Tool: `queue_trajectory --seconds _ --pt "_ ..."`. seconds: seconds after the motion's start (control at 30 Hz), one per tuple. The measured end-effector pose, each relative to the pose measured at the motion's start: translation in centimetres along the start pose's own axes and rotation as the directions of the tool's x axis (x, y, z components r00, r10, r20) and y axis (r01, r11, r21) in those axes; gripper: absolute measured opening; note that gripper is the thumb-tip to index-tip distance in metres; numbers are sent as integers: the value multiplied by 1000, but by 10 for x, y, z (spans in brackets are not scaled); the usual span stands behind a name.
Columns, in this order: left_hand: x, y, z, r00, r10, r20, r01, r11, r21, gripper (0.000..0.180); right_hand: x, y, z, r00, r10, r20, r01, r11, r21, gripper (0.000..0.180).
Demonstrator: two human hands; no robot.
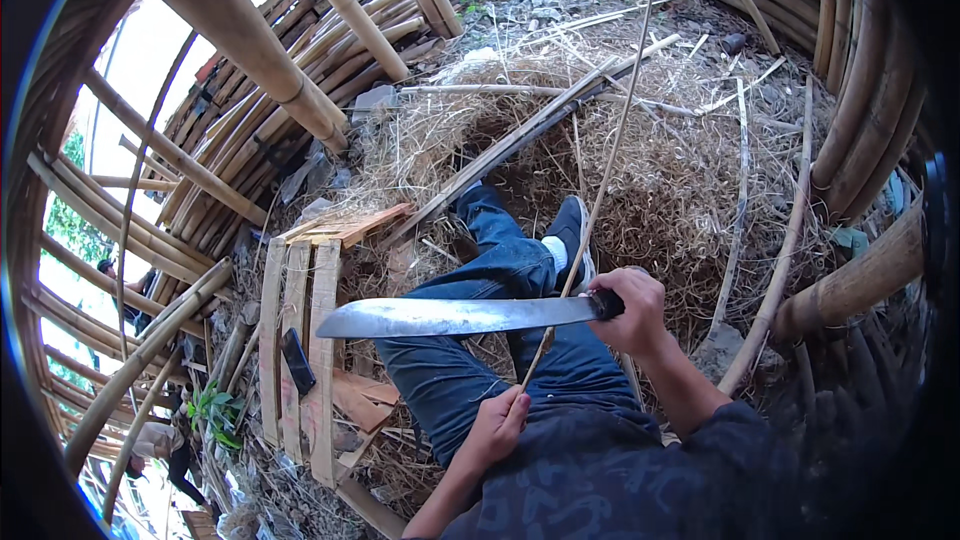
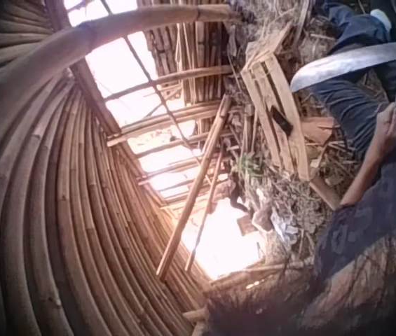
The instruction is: The person uses a large knife to scrape and shave a long strip of wood held between the feet and by hand.
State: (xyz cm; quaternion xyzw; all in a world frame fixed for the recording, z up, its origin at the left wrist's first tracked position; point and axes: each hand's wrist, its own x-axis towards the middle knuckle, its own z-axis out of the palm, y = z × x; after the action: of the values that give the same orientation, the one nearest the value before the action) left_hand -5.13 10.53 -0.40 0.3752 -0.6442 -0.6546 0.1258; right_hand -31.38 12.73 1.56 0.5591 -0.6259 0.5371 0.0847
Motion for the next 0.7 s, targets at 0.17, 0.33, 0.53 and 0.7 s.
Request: queue_trajectory --seconds 0.17,0.33,0.53,0.7 --pt "0 26 2 990 137 -31 -123 953 278 26 1 4 -5 998 8 57 -3 996 -91 16" --pt "-3 33 0 994 99 -36 -82 945 316 23 2 4 -3 996 41 79 -26 983 -181 17" --pt "1 44 -5 979 195 -56 -141 851 506 19 -4 5 3 977 162 139 -128 965 -228 19" --pt "-3 44 -7 974 215 -77 -140 827 545 15 10 11 0 985 135 110 -98 952 -290 17"
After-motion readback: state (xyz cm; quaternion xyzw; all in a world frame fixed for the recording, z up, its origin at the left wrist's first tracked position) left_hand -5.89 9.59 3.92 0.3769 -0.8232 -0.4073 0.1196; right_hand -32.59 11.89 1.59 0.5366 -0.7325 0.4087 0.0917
